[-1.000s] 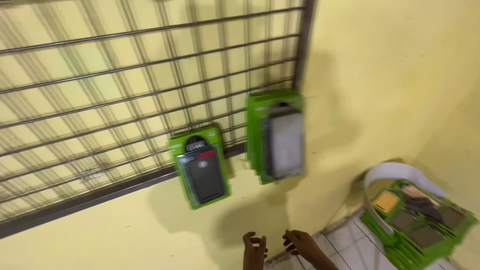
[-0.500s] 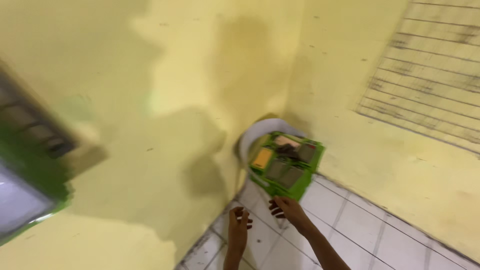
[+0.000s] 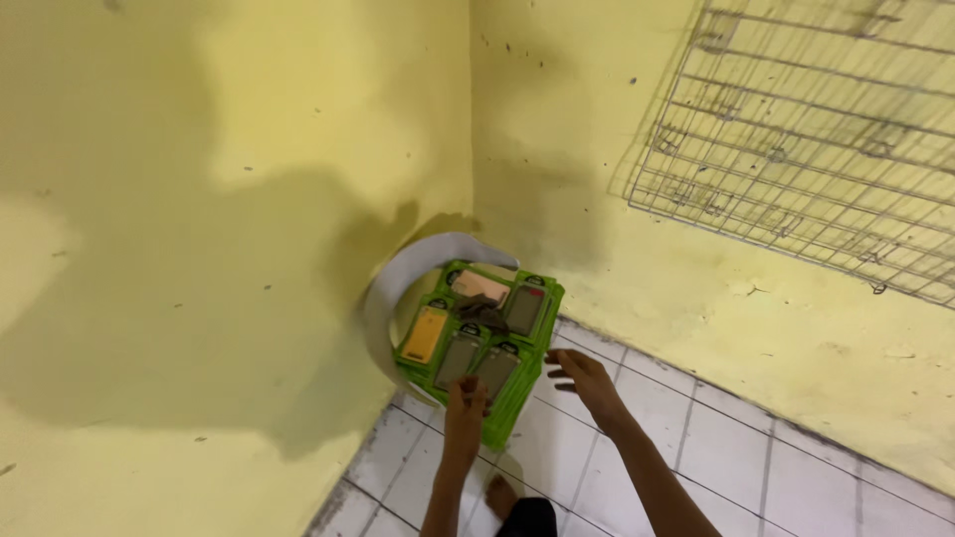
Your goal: The person wipes the plastic packaging of several phone cases with a cloth and then hangs them on a wall-mounted wire grid. The person repeats this process for multiple cases, moving from a stack on a chair to the display rack.
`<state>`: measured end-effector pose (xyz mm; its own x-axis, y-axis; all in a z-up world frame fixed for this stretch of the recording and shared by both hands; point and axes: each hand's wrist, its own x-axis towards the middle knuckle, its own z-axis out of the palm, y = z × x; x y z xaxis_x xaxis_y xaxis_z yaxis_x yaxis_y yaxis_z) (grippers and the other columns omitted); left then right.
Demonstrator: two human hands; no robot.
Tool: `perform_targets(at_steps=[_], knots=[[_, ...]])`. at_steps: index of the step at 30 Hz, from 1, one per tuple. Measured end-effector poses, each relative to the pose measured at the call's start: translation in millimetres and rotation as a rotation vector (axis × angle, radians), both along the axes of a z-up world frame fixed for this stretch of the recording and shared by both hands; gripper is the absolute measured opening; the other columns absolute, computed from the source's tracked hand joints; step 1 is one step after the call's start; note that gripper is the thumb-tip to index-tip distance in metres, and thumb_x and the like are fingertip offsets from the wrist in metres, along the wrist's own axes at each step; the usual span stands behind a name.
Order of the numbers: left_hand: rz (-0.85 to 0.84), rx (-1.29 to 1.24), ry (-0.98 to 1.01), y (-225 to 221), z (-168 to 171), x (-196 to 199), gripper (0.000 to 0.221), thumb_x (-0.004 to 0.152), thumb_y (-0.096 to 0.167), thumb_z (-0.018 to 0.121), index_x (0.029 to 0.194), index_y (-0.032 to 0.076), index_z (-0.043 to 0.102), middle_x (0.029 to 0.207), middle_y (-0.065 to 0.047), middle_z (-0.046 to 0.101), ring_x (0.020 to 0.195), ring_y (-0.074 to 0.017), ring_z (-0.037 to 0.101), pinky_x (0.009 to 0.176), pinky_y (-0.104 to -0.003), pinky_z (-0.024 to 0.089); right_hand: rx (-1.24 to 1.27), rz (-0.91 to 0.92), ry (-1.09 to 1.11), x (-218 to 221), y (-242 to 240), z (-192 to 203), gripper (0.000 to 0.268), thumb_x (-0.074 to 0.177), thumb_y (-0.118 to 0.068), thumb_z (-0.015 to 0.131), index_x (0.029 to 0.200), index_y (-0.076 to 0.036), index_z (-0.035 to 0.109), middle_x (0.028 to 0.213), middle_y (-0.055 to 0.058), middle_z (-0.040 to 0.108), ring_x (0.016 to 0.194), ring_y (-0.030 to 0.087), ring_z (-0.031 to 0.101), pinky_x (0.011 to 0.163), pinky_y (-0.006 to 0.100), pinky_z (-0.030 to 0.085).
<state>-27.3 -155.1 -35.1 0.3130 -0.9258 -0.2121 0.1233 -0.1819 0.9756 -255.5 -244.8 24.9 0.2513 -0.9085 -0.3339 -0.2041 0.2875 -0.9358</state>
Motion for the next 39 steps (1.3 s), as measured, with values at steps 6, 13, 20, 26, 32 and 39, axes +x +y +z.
perform_targets(at_steps=[6,13,20,26,32,39], knots=[[0.128,0.048,0.102,-112,-54,8,0.032,0.101,0.027,0.06,0.123,0.005,0.058,0.108,-0.01,0.066,0.085,-0.0195,0.064,0.075,-0.035,0.055,0.076,0.116,0.138,-3,-99,-24,0.044,0.104,-0.036,0.05,0.131,-0.006,0.067,0.126,0.008,0.073,0.112,0.021,0.069,0.095,0.036,0.057],[0.321,0.099,-0.027,-181,-114,25,0.032,0.1,0.023,0.064,0.124,0.004,0.057,0.108,-0.011,0.067,0.09,-0.0217,0.066,0.077,-0.036,0.055,0.006,0.323,0.416,46,-204,-77,0.045,0.097,-0.037,0.061,0.132,-0.009,0.067,0.126,0.007,0.071,0.106,0.022,0.07,0.089,0.037,0.059],[0.423,0.158,-0.262,-213,-172,19,0.047,0.093,0.014,0.069,0.136,0.005,0.053,0.134,-0.019,0.061,0.118,-0.0322,0.064,0.095,-0.043,0.056,-0.689,0.736,0.63,130,-264,-156,0.075,0.078,-0.035,0.085,0.14,-0.004,0.055,0.134,0.022,0.054,0.124,0.041,0.053,0.102,0.051,0.048],[0.507,0.515,-0.482,-210,-182,28,0.066,0.083,0.004,0.069,0.144,0.006,0.045,0.15,-0.018,0.045,0.142,-0.0397,0.043,0.114,-0.049,0.044,-0.696,1.206,0.943,186,-290,-218,0.095,0.077,-0.027,0.083,0.154,0.001,0.035,0.142,0.028,0.044,0.125,0.048,0.048,0.093,0.056,0.048],[0.347,0.93,-0.812,-235,-213,79,0.089,0.081,0.0,0.073,0.158,0.007,0.029,0.165,-0.016,0.029,0.153,-0.034,0.023,0.122,-0.05,0.027,-0.519,1.206,0.679,172,-333,-255,0.051,0.085,-0.008,0.068,0.135,0.0,0.06,0.12,0.021,0.061,0.107,0.038,0.062,0.093,0.046,0.054],[0.238,0.997,-0.878,-252,-218,108,0.102,0.081,0.029,0.085,0.158,0.007,0.022,0.157,-0.016,0.036,0.148,-0.0332,0.032,0.12,-0.05,0.03,0.266,0.802,0.395,144,-397,-242,0.037,0.094,-0.013,0.068,0.128,0.003,0.066,0.114,0.021,0.074,0.096,0.027,0.072,0.084,0.04,0.057]])
